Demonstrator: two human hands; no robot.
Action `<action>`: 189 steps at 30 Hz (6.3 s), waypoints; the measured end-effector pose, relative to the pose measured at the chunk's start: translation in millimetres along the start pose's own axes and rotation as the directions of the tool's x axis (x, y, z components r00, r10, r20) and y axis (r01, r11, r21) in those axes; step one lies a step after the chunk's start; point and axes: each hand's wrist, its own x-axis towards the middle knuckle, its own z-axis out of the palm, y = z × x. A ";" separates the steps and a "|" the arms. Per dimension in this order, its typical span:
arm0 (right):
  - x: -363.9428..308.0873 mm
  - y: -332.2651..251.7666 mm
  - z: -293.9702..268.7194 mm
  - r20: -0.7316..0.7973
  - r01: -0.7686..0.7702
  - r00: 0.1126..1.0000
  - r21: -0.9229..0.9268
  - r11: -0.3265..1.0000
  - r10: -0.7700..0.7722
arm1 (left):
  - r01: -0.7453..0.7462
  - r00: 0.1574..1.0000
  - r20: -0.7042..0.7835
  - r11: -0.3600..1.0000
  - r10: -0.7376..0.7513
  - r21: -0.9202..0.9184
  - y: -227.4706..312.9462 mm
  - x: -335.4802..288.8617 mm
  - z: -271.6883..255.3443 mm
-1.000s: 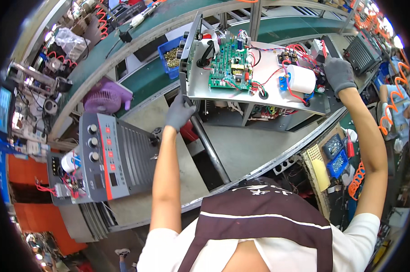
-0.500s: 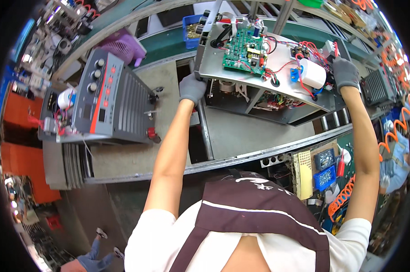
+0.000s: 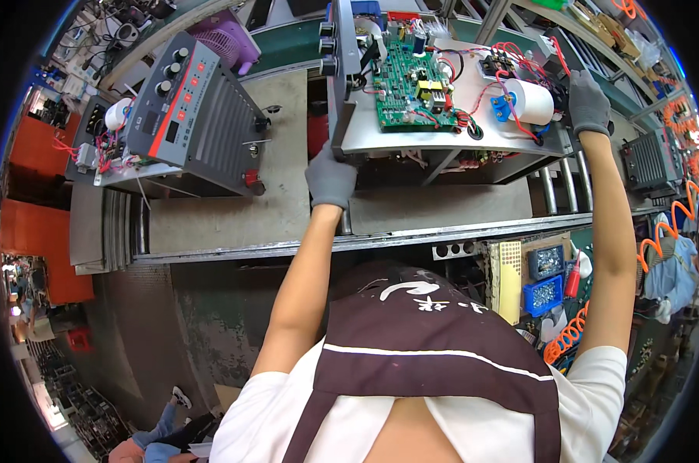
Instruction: The person assembles an electronic device by connecting wires to a circuit board, using a red squeeze bottle to apply adhesive, and securing components with a pneumatic screwdriver. They handle a metal casing and a black cable, attaching the cable to the device's rear panel.
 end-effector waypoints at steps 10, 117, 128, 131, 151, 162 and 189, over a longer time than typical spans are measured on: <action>16.4 -14.6 9.1 0.208 0.070 0.975 0.027 0.997 -0.074 | 0.071 0.997 -0.046 0.996 -0.068 0.053 -11.7 -32.7 -2.4; 17.0 79.8 69.8 0.243 0.162 0.966 -0.320 0.933 -0.084 | 0.574 0.819 0.500 0.403 -0.281 -0.713 -104.3 0.7 163.0; 17.4 111.0 99.3 0.200 0.183 0.972 -0.320 0.929 -0.123 | 0.435 0.892 0.406 0.616 -0.198 -0.657 -105.3 -4.8 172.0; -4.7 108.4 94.1 0.187 0.135 0.977 -0.176 0.975 -0.101 | 0.284 0.935 0.333 0.820 -0.122 -0.497 -111.1 -8.4 177.2; -508.4 34.5 -143.9 -0.089 -0.965 -0.022 0.263 0.002 0.996 | 0.394 0.700 0.709 0.876 -0.090 -0.277 -92.7 42.5 183.5; -790.8 246.0 -14.2 0.393 -0.894 -0.419 -0.338 -0.296 0.818 | 0.304 0.905 0.407 0.857 -0.124 -0.417 -13.0 61.2 85.8; -332.2 -284.9 -288.0 0.974 -0.400 0.141 -0.105 -0.910 -0.175 | 0.836 -0.370 0.912 0.492 0.180 0.242 -5.6 -134.2 30.6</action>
